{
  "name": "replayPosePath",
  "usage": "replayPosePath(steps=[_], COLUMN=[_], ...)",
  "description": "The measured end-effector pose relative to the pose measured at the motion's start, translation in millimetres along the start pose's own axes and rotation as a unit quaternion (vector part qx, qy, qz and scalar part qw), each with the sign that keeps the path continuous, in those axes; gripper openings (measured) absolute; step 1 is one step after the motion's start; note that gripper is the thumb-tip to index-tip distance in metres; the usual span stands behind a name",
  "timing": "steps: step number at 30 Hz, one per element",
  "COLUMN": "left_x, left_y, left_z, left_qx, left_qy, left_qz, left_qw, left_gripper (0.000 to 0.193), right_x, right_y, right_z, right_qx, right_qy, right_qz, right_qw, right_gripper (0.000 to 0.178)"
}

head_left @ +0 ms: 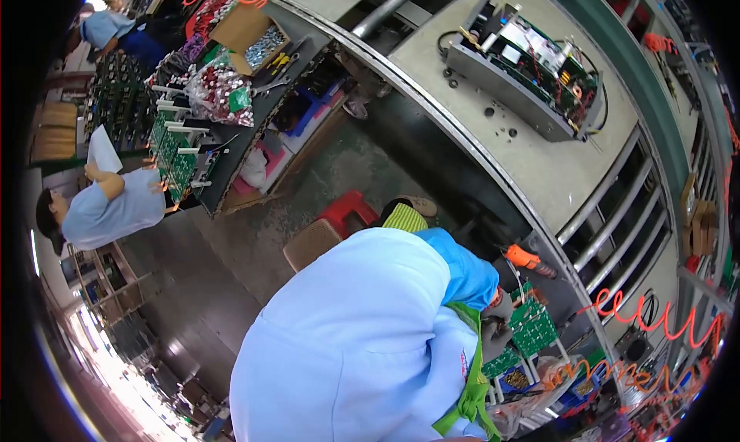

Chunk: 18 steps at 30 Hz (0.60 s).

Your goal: The person takes circuit boards from a rack, places them onto a workbench, retrieves copper connector plates from a bag, and attaches the plates onto the circuit boards by hand.

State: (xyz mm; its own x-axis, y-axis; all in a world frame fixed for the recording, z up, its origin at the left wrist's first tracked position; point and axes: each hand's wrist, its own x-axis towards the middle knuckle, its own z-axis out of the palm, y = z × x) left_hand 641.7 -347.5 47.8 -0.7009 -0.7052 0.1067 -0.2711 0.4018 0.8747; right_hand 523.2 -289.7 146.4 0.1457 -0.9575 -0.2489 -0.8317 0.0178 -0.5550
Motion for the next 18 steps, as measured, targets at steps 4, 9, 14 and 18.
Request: replayPosePath(steps=[4, 9, 14, 18], left_x=[9, 8, 18, -14], left_y=[-17, -35, -7, 24], left_z=[12, -15, 26, -6], left_qx=[0.06, 0.083, 0.029, -0.03], left_qy=[-0.01, 0.01, -0.045, -0.044], left_qz=[0.04, 0.038, 0.095, -0.058], left_qw=[0.997, 0.996, 0.994, 0.997], left_gripper=[0.03, 0.028, 0.027, 0.038], right_x=[-2, 22, -30, -43], right_y=[44, 159, 181, 133], right_z=[-16, -84, -163, -196], right_qx=[-0.042, -0.243, -0.554, -0.009], right_qy=[0.01, 0.007, 0.014, 0.206], right_qz=[-0.158, -0.228, -0.337, 0.088], right_qw=[0.987, 0.943, 0.761, 0.974], right_gripper=[0.039, 0.043, 0.042, 0.043])
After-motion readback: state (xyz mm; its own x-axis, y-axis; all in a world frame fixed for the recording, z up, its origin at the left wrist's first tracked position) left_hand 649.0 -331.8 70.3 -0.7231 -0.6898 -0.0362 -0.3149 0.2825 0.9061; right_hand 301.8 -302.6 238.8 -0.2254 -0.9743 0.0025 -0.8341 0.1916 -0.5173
